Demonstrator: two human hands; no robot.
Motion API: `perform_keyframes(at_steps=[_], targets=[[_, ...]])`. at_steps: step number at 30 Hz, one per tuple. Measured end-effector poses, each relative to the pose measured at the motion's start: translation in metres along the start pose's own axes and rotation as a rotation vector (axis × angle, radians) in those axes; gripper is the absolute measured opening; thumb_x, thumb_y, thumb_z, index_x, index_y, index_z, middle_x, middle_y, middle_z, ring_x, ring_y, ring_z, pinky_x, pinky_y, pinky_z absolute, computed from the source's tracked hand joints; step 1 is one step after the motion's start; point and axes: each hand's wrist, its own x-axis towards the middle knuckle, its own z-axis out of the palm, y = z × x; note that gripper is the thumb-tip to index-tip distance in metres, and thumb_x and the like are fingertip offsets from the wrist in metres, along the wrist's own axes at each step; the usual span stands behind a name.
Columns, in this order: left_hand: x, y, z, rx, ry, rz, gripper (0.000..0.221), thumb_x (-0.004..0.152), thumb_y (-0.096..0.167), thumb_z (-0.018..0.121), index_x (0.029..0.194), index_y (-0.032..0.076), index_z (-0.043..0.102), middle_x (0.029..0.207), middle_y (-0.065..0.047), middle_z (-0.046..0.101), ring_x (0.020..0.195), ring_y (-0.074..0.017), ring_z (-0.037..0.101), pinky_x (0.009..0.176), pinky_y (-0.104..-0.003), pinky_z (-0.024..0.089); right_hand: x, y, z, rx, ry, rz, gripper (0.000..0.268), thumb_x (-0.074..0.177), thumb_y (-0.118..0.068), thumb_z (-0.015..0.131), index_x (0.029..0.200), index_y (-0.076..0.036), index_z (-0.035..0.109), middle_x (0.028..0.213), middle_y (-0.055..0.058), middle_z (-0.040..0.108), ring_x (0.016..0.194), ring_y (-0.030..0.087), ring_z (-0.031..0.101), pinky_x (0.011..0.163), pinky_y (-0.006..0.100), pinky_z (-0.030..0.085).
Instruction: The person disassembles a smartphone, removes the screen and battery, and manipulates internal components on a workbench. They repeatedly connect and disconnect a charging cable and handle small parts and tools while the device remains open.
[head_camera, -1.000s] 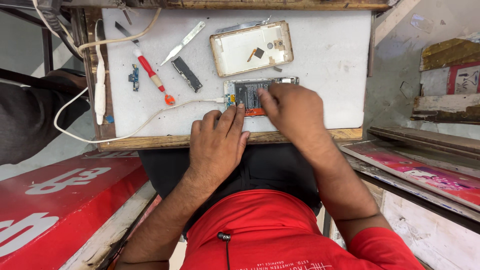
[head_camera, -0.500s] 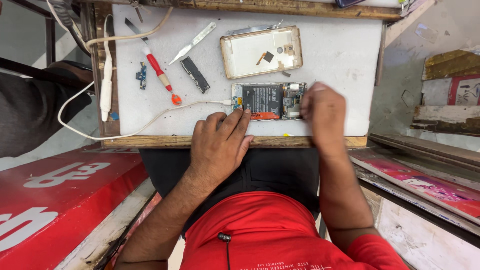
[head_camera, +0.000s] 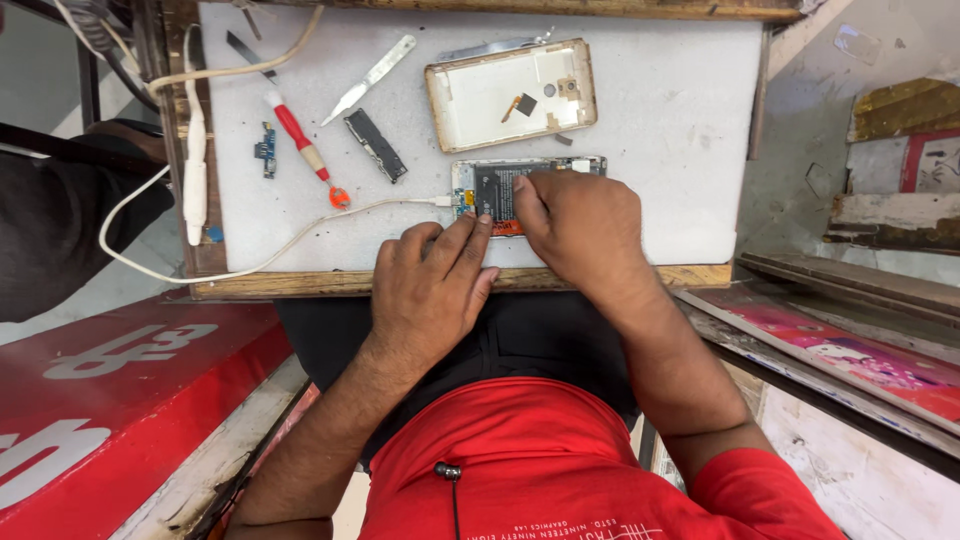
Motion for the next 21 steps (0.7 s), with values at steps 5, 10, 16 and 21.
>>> perform_keyframes(at_steps=[5, 10, 16, 21], targets=[[-0.002, -0.001, 0.003, -0.041, 0.010, -0.006, 0.054, 0.094, 0.035, 0.078, 0.139, 0.008, 0.066, 0.137, -0.004, 0.061, 0.110, -0.0250, 0.055, 0.084, -0.041, 0.046, 0.002, -0.004, 0.006, -0.070, -0.028, 0.031, 0.031, 0.103, -0.028, 0.060, 0.082, -0.009, 0.072, 0.069, 0.008, 0.068, 0.061, 0.029, 0.067, 0.052, 0.043, 0.050], [-0.003, -0.002, 0.003, -0.057, 0.022, -0.018, 0.054, 0.093, 0.034, 0.078, 0.138, 0.008, 0.067, 0.136, -0.003, 0.061, 0.110, -0.0246, 0.055, 0.085, -0.041, 0.046, -0.003, -0.002, 0.014, -0.088, 0.037, 0.003, 0.029, 0.103, -0.028, 0.060, 0.085, -0.010, 0.073, 0.071, 0.007, 0.068, 0.064, 0.030, 0.067, 0.054, 0.044, 0.049], [-0.004, 0.004, 0.002, -0.063, 0.067, -0.057, 0.050, 0.092, 0.031, 0.078, 0.136, 0.009, 0.068, 0.135, -0.002, 0.061, 0.110, -0.0245, 0.056, 0.085, -0.041, 0.045, -0.028, 0.004, 0.021, 0.040, 0.208, -0.126, 0.017, 0.097, -0.016, 0.070, 0.082, -0.007, 0.066, 0.074, 0.007, 0.061, 0.069, 0.029, 0.059, 0.060, 0.043, 0.046], [-0.004, 0.006, 0.000, -0.058, 0.077, -0.068, 0.051, 0.093, 0.029, 0.077, 0.138, 0.008, 0.066, 0.134, -0.002, 0.062, 0.108, -0.0246, 0.056, 0.084, -0.042, 0.045, -0.062, -0.004, 0.022, 0.060, 0.268, -0.141, 0.004, 0.093, -0.008, 0.071, 0.096, -0.009, 0.069, 0.103, 0.008, 0.068, 0.109, 0.033, 0.058, 0.098, 0.048, 0.047]])
